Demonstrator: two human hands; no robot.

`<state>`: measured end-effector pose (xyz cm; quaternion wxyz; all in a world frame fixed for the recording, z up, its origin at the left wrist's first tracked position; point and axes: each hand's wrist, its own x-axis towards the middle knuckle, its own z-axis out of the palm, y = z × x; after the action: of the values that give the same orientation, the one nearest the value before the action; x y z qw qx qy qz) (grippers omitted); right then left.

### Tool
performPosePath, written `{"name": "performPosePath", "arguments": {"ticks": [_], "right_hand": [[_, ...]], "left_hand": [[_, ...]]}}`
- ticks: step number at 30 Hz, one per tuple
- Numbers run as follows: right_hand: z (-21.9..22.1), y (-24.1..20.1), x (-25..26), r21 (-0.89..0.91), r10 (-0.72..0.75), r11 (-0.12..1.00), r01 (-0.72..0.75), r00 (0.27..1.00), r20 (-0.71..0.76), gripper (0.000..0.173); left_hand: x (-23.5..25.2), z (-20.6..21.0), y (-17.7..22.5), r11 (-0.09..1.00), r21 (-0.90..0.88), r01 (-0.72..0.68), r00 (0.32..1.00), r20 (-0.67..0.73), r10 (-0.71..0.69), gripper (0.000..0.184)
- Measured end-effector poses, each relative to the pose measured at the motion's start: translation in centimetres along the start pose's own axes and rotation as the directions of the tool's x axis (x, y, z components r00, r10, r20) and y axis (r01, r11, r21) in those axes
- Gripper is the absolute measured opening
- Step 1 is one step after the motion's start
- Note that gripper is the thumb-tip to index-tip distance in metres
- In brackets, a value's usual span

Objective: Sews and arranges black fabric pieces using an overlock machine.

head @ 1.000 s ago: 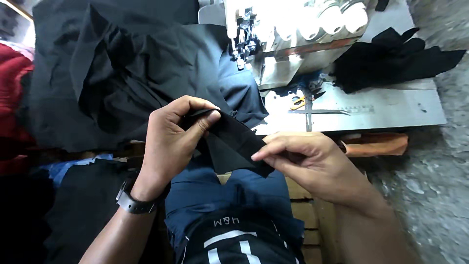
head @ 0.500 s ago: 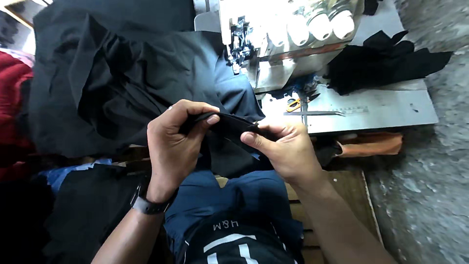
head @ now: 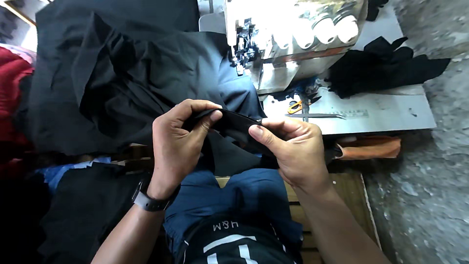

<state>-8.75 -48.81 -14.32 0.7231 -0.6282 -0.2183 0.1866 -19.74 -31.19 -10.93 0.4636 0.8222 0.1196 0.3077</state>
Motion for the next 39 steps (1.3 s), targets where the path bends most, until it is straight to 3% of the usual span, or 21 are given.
{"name": "performPosePath", "arguments": {"ticks": [4,11,17,21,24,28,30,33,39], "right_hand": [[-0.2,0.3,0.3,-0.007,-0.023,1.0,0.023,1.0,0.016,0.013],[-2.8,-1.3,0.8,-0.171,0.18,0.976,-0.138,0.947,0.265,0.016],[-3.1,-1.0,0.9,-0.215,0.138,0.972,-0.096,0.972,0.191,0.01],[-2.5,-0.3,1.3,-0.101,0.087,0.992,-0.069,0.98,0.181,0.009],[-1.4,0.5,2.6,0.008,0.034,0.999,-0.036,0.982,0.188,0.007],[-0.8,3.0,6.0,-0.183,-0.01,0.983,0.014,1.0,0.02,0.007],[-1.5,4.3,7.4,-0.227,0.038,0.973,-0.04,0.999,-0.014,0.022],[-2.5,5.5,8.5,-0.148,0.186,0.973,-0.176,0.98,0.063,0.037],[-3.2,5.4,8.6,-0.105,0.269,0.961,-0.256,0.953,0.139,0.017]], "left_hand": [[0.4,0.0,-0.3,1.0,-0.009,0.01,1.0,0.013,-0.01,0.014],[1.9,-1.0,-0.7,0.995,0.096,0.002,0.998,0.064,-0.008,0.016],[2.7,-0.7,-1.2,0.994,0.109,-0.007,0.998,0.058,0.0,0.016],[3.2,-1.2,-1.8,0.992,0.121,-0.019,0.998,0.056,0.012,0.015],[5.4,-2.5,-1.3,0.968,0.214,-0.129,0.99,0.076,0.115,0.014],[9.9,0.0,-1.9,0.868,0.42,-0.265,0.963,0.066,0.262,0.018],[11.1,2.0,-3.9,0.853,0.452,-0.26,0.964,0.071,0.256,0.019],[11.6,3.7,-6.3,0.881,0.421,-0.216,0.976,0.066,0.207,0.021],[11.4,3.8,-8.2,0.935,0.271,-0.229,0.973,0.066,0.22,0.025]]}}
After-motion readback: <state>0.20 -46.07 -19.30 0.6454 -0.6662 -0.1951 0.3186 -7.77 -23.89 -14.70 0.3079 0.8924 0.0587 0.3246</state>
